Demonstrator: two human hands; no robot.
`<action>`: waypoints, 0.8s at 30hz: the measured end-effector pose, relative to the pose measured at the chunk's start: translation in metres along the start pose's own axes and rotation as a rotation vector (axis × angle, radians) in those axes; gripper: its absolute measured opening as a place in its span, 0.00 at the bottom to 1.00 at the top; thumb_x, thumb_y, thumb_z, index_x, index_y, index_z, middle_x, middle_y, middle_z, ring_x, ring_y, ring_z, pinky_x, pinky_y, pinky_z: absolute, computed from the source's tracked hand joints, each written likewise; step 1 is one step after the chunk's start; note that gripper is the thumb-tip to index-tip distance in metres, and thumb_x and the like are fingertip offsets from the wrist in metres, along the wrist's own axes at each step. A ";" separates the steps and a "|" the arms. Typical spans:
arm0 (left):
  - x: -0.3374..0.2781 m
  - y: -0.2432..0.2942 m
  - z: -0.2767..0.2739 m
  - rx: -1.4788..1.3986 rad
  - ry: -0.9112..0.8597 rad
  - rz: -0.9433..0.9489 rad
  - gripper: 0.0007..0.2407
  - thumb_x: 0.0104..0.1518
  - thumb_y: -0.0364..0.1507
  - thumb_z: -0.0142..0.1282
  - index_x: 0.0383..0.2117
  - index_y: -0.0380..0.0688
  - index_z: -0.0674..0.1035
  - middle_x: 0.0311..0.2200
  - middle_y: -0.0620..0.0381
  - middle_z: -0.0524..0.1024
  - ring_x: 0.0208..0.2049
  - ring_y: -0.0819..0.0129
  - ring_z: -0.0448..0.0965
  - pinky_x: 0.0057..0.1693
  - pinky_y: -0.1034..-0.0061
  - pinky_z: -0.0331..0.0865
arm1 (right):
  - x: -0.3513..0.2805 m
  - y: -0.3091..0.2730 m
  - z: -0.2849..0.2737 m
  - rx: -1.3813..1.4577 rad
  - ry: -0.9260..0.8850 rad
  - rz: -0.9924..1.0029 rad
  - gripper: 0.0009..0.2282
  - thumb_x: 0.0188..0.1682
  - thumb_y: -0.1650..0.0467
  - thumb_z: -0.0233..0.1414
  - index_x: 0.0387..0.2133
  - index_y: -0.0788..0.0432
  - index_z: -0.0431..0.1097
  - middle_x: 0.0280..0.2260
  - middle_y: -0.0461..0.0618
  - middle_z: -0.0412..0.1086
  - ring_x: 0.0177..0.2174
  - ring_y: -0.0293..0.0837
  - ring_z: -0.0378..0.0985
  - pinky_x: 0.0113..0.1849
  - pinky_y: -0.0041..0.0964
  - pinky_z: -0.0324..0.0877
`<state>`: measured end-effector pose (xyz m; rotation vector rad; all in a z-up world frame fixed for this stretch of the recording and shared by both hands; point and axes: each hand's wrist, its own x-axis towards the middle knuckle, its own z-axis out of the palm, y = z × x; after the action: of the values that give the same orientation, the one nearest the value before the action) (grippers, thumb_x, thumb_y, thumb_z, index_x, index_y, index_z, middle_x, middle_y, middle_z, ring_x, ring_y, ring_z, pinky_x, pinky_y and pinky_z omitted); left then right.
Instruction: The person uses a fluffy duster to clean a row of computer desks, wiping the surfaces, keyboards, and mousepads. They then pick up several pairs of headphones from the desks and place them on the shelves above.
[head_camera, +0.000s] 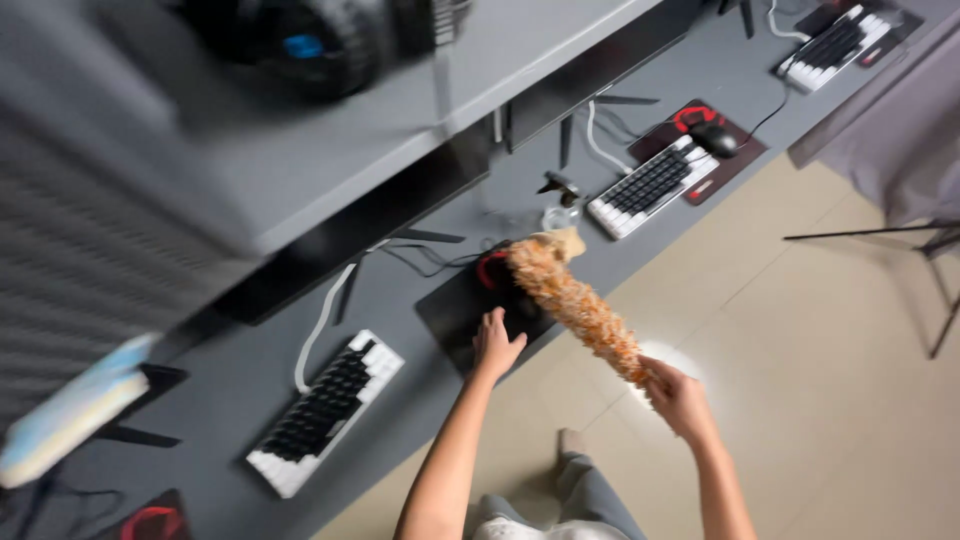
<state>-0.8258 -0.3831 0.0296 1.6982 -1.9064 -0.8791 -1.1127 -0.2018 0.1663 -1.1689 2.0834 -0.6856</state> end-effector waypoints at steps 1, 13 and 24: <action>0.008 0.017 0.010 -0.012 0.001 -0.006 0.30 0.48 0.37 0.69 0.57 0.47 0.67 0.57 0.45 0.66 0.59 0.46 0.65 0.57 0.45 0.61 | 0.009 0.005 -0.007 -0.013 -0.002 -0.002 0.20 0.48 0.74 0.52 0.54 0.46 0.73 0.19 0.48 0.73 0.18 0.39 0.72 0.23 0.39 0.71; 0.068 0.054 0.062 0.101 0.265 -0.420 0.36 0.47 0.44 0.69 0.58 0.35 0.65 0.56 0.42 0.63 0.58 0.44 0.62 0.60 0.46 0.61 | 0.086 0.009 -0.060 -0.038 -0.309 -0.318 0.19 0.44 0.78 0.54 0.49 0.52 0.75 0.28 0.51 0.79 0.22 0.42 0.79 0.31 0.37 0.77; -0.047 -0.038 0.002 -0.226 0.646 -0.130 0.32 0.55 0.38 0.66 0.56 0.24 0.64 0.52 0.32 0.65 0.55 0.43 0.63 0.62 0.55 0.56 | 0.101 0.011 0.020 -0.008 -0.483 -0.305 0.21 0.47 0.78 0.52 0.55 0.53 0.74 0.24 0.64 0.75 0.24 0.49 0.78 0.31 0.39 0.76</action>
<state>-0.7928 -0.3380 0.0057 1.7067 -1.2347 -0.4761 -1.1434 -0.2875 0.1169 -1.5031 1.5250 -0.4678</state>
